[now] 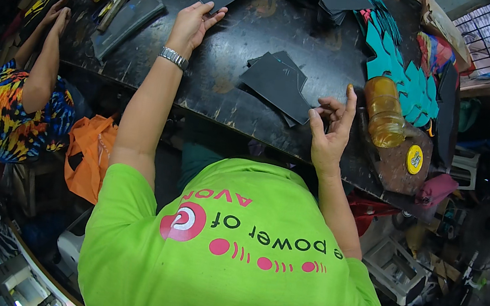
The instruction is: The person applies a viscous substance from a jar to the edges of teal and black foam pieces using a finger, then sets each piece aside. The person handles multiple pieces one at a time, repeatedly dipping a finger into the jar and spreading the substance along the edges.
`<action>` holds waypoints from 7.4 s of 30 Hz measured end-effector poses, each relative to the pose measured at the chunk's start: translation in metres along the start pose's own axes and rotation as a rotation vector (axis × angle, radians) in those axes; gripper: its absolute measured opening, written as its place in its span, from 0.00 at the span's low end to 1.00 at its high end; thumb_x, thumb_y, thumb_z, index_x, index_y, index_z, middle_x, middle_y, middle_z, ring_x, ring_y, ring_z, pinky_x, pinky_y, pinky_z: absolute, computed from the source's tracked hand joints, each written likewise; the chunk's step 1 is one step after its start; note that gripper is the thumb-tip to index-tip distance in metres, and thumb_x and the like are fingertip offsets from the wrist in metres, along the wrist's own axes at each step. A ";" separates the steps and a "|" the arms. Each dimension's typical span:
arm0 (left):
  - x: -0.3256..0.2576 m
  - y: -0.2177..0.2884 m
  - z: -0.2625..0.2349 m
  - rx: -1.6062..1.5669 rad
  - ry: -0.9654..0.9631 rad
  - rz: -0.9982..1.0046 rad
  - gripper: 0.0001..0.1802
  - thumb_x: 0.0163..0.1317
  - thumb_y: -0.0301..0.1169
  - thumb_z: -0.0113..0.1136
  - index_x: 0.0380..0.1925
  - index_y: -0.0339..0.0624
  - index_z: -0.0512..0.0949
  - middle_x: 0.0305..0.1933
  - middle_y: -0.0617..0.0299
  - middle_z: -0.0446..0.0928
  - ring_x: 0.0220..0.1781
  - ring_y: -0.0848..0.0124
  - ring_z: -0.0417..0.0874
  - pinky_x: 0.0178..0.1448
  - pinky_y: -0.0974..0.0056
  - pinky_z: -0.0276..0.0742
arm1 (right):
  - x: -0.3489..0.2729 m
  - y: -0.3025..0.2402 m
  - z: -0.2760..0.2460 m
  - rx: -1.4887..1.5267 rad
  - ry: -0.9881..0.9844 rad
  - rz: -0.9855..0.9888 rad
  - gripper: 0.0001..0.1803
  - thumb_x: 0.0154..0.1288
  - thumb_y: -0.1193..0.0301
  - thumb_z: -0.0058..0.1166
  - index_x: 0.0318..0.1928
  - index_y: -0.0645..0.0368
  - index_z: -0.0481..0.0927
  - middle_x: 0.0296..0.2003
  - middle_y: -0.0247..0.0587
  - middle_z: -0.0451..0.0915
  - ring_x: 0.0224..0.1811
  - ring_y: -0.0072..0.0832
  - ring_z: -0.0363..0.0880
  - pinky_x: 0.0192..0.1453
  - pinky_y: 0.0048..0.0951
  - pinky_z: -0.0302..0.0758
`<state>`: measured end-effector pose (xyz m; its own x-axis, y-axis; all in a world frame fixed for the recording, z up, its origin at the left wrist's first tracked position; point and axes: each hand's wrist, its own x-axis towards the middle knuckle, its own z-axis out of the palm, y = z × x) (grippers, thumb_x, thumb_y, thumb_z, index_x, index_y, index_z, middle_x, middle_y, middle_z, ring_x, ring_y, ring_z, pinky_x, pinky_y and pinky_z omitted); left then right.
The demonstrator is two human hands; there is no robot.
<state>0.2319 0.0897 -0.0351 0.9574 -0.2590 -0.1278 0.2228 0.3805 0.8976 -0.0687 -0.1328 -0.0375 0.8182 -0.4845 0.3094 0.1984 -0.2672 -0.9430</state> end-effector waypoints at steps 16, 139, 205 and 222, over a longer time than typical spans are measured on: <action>-0.032 0.031 0.010 1.148 0.205 0.258 0.39 0.62 0.46 0.71 0.66 0.35 0.70 0.30 0.58 0.82 0.32 0.72 0.86 0.38 0.67 0.81 | 0.000 -0.002 0.002 -0.007 -0.012 -0.013 0.48 0.62 0.82 0.61 0.78 0.54 0.50 0.46 0.43 0.76 0.43 0.24 0.75 0.54 0.28 0.75; -0.211 -0.034 0.116 0.461 -0.518 0.395 0.14 0.59 0.23 0.70 0.45 0.39 0.82 0.40 0.65 0.82 0.43 0.79 0.78 0.47 0.71 0.74 | 0.012 -0.086 -0.020 -0.073 -0.191 -0.058 0.58 0.46 0.85 0.56 0.80 0.60 0.44 0.79 0.41 0.48 0.51 0.26 0.75 0.58 0.27 0.75; -0.107 0.006 0.050 1.243 -0.123 0.616 0.33 0.54 0.52 0.74 0.56 0.48 0.81 0.44 0.53 0.77 0.44 0.61 0.82 0.48 0.57 0.79 | -0.004 -0.001 0.000 -0.032 -0.083 0.034 0.50 0.61 0.82 0.61 0.79 0.52 0.49 0.44 0.45 0.78 0.39 0.23 0.76 0.51 0.27 0.75; -0.161 -0.042 0.096 0.781 -0.311 0.263 0.39 0.50 0.24 0.77 0.63 0.45 0.69 0.54 0.56 0.78 0.45 0.69 0.84 0.49 0.65 0.81 | -0.004 -0.124 -0.124 -0.573 -0.419 0.084 0.20 0.61 0.79 0.64 0.55 0.62 0.82 0.32 0.37 0.76 0.33 0.23 0.74 0.42 0.24 0.71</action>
<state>0.0504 0.0306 -0.0119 0.8410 -0.5220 0.1421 -0.2964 -0.2248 0.9283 -0.1630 -0.2008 0.0939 0.9795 -0.1931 0.0568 -0.0956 -0.6945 -0.7132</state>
